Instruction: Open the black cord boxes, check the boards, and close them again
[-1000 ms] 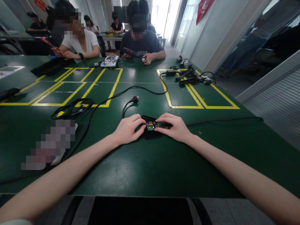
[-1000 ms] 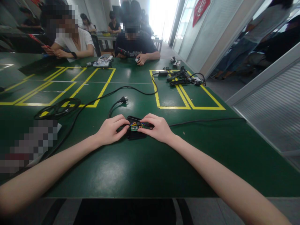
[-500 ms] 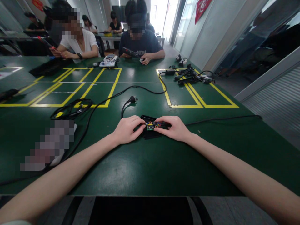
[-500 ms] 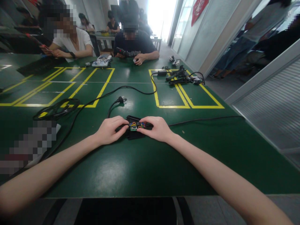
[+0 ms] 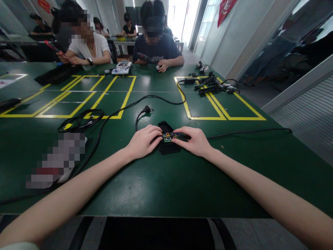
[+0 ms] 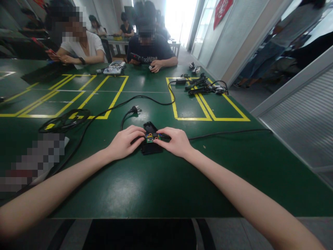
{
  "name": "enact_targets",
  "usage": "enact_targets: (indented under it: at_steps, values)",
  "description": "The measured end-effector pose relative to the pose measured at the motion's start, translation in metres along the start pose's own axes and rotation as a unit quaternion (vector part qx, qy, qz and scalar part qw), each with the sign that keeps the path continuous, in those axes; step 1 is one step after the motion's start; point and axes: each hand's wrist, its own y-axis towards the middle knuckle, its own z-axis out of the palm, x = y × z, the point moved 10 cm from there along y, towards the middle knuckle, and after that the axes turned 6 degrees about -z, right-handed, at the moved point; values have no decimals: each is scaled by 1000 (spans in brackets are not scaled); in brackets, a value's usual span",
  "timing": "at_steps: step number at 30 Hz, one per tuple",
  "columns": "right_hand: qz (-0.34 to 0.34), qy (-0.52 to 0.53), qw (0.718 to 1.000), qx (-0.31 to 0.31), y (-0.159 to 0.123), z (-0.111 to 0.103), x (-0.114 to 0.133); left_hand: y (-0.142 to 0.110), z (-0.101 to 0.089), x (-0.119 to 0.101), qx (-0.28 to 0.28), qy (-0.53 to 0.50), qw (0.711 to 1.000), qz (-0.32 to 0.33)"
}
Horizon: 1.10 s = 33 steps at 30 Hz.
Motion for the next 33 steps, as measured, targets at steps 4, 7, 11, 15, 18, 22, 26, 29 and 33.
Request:
enact_targets:
  at_steps: [4, 7, 11, 15, 18, 22, 26, 29, 33]
  values:
    - [-3, 21, 1000, 23, -1, 3, 0, 0, 4, -1, 19, 8, 1000, 9]
    - [4, 26, 999, 26, -1, 4, -1, -1, 13, 3, 54, 5, 999, 1]
    - [13, 19, 1000, 12, -1, 1, -2, -1, 16, 7, 65, 1, 998, -11]
    - [23, 21, 1000, -3, 0, 0, -3, 0, 14, 4, 60, 2, 998, -7]
    - [26, 19, 999, -4, 0, 0, -5, 1, 15, 4, 66, 0, 998, -6]
    - [23, 10, 1000, -6, 0, 0, -6, 1, 14, 5, 63, -3, 998, -12]
    - [6, 14, 1000, -13, 2, 1, -5, 1, 10, 3, 46, -27, 999, -6]
    - [3, 14, 1000, -13, 4, 2, -5, 0, 8, 2, 37, -55, 998, -1]
    - [8, 21, 1000, -3, 4, 4, -5, -1, 7, 6, 26, -76, 997, -11]
